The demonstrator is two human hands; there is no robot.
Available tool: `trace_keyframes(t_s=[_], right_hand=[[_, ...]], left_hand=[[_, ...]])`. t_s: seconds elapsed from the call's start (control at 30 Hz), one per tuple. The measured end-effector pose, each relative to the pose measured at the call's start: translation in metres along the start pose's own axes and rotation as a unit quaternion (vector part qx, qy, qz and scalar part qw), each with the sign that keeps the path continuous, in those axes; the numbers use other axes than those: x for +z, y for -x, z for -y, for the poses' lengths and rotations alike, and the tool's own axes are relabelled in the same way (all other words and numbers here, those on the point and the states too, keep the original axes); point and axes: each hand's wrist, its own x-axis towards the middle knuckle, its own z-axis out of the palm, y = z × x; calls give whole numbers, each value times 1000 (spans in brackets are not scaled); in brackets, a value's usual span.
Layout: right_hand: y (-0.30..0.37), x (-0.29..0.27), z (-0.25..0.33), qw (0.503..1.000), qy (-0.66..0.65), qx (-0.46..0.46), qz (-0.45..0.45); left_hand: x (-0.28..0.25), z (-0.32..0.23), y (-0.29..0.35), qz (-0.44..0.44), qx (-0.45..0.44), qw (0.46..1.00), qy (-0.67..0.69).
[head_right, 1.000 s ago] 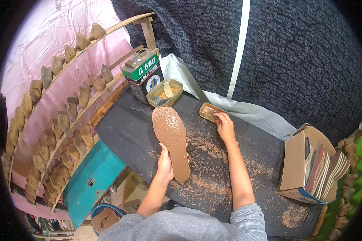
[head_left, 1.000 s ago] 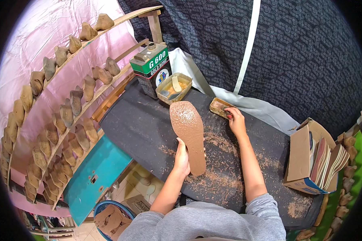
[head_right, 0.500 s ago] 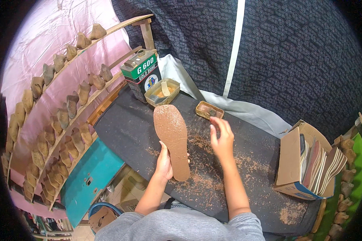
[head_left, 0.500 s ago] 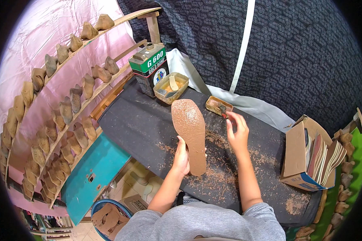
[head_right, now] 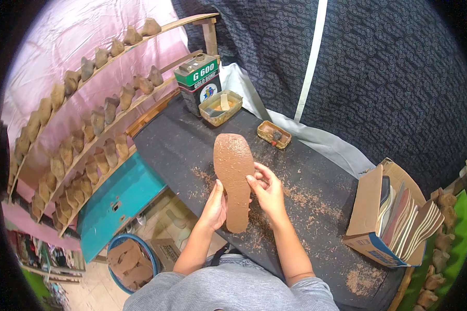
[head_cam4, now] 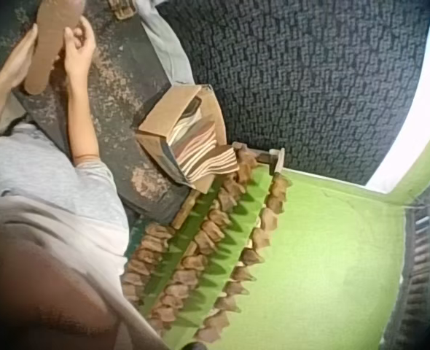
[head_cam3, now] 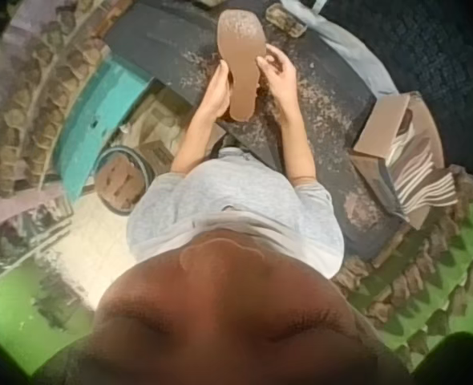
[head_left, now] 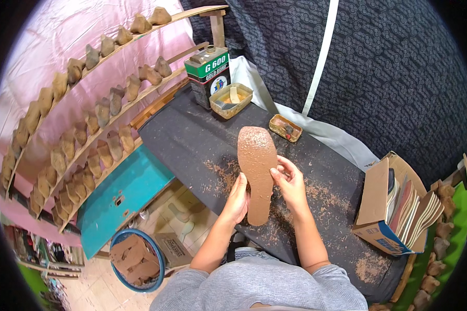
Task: Apply adhesive to the surface of a shoe sole using a brush.
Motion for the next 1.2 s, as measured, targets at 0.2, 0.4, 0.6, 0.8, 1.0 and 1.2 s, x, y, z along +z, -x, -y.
trace_keyframes(t_s=[0.2, 0.4, 0.6, 0.8, 1.0, 1.2], right_hand=[[33, -7, 9, 999, -29, -23, -7], [68, -12, 2, 999, -46, -15, -1], [100, -4, -5, 998, -56, -24, 27], [126, 16, -10, 995, -77, -15, 65], [146, 49, -15, 987, -113, 13, 117], [166, 97, -32, 971, -105, 72, 201]], left_hand=[[14, 11, 47, -86, 41, 990, -101], [23, 33, 99, -89, 92, 979, -158], [20, 51, 145, -138, 110, 973, -149], [14, 59, 181, -206, 142, 952, -174], [5, 52, 218, -269, 161, 933, -178], [-23, 44, 264, -328, 177, 912, -171]])
